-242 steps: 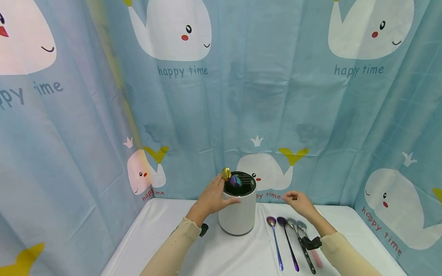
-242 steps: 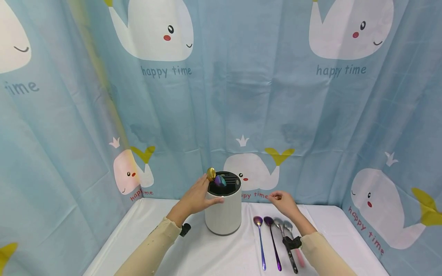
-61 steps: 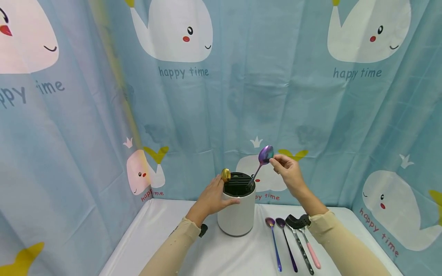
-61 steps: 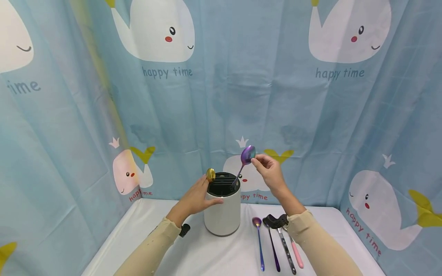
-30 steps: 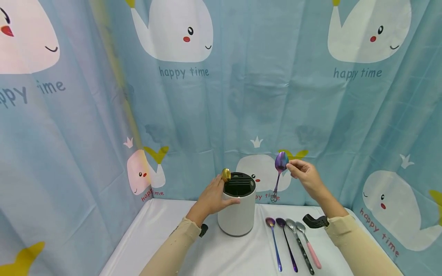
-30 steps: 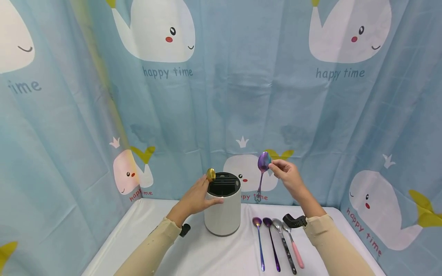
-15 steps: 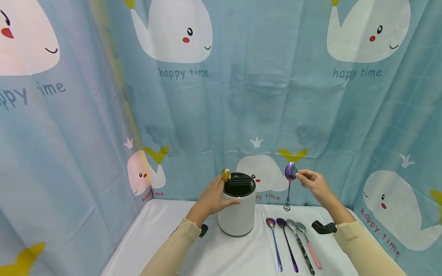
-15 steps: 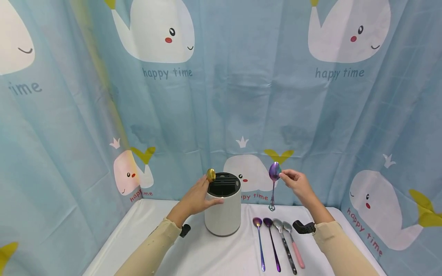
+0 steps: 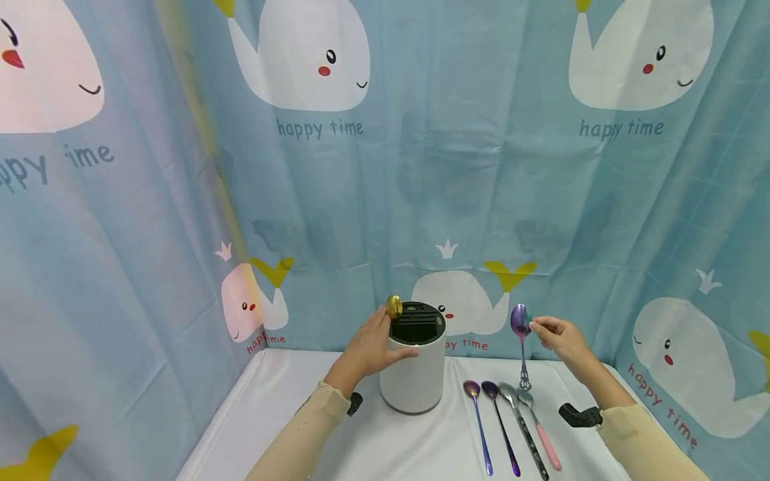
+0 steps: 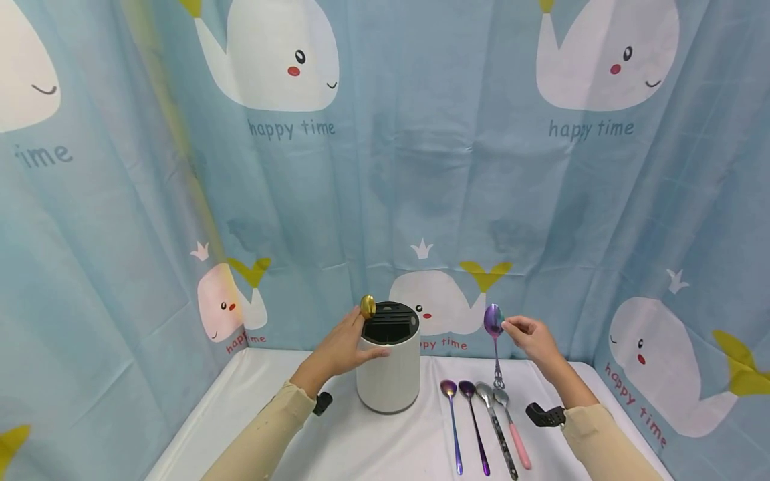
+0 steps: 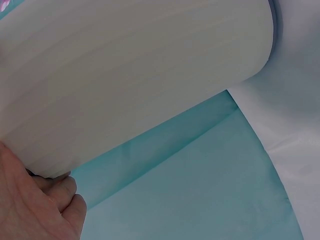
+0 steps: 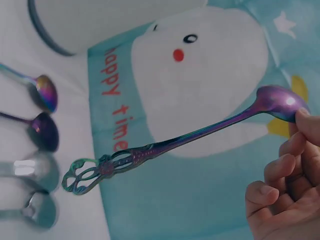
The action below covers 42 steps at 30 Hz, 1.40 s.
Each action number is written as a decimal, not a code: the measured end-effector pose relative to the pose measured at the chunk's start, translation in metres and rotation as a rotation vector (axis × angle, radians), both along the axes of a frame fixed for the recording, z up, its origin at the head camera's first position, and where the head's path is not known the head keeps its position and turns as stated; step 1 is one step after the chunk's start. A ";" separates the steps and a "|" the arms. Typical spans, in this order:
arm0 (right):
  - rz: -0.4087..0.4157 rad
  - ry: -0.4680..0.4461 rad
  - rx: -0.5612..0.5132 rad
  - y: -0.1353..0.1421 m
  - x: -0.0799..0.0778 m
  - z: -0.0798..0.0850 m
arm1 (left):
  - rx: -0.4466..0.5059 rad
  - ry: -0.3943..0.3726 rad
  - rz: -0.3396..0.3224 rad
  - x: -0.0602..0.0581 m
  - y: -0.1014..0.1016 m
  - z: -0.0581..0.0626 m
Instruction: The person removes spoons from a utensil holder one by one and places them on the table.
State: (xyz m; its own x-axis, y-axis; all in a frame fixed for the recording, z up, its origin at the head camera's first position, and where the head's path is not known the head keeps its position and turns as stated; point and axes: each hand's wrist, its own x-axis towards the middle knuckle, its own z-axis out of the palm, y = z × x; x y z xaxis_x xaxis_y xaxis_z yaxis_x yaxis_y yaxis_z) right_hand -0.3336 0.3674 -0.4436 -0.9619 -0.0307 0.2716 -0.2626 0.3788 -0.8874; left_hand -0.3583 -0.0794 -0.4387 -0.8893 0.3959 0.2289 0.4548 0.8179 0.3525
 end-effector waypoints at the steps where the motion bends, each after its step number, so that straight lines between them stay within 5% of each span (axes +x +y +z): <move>1: -0.010 -0.018 0.008 0.002 0.001 -0.002 | 0.001 0.001 -0.002 0.000 0.000 0.000; 14: -0.107 -0.239 0.150 0.023 0.008 -0.024 | -0.007 -0.005 -0.001 -0.001 0.000 0.001; 22: -0.099 -0.323 0.197 0.034 0.014 -0.036 | -0.022 -0.008 0.004 -0.002 0.001 0.002; 34: -0.140 -0.374 0.192 0.039 0.014 -0.059 | -0.012 0.001 0.002 -0.001 0.001 0.000; 42: -0.185 -0.450 0.096 0.040 0.012 -0.074 | -0.014 -0.004 0.004 0.000 0.001 0.001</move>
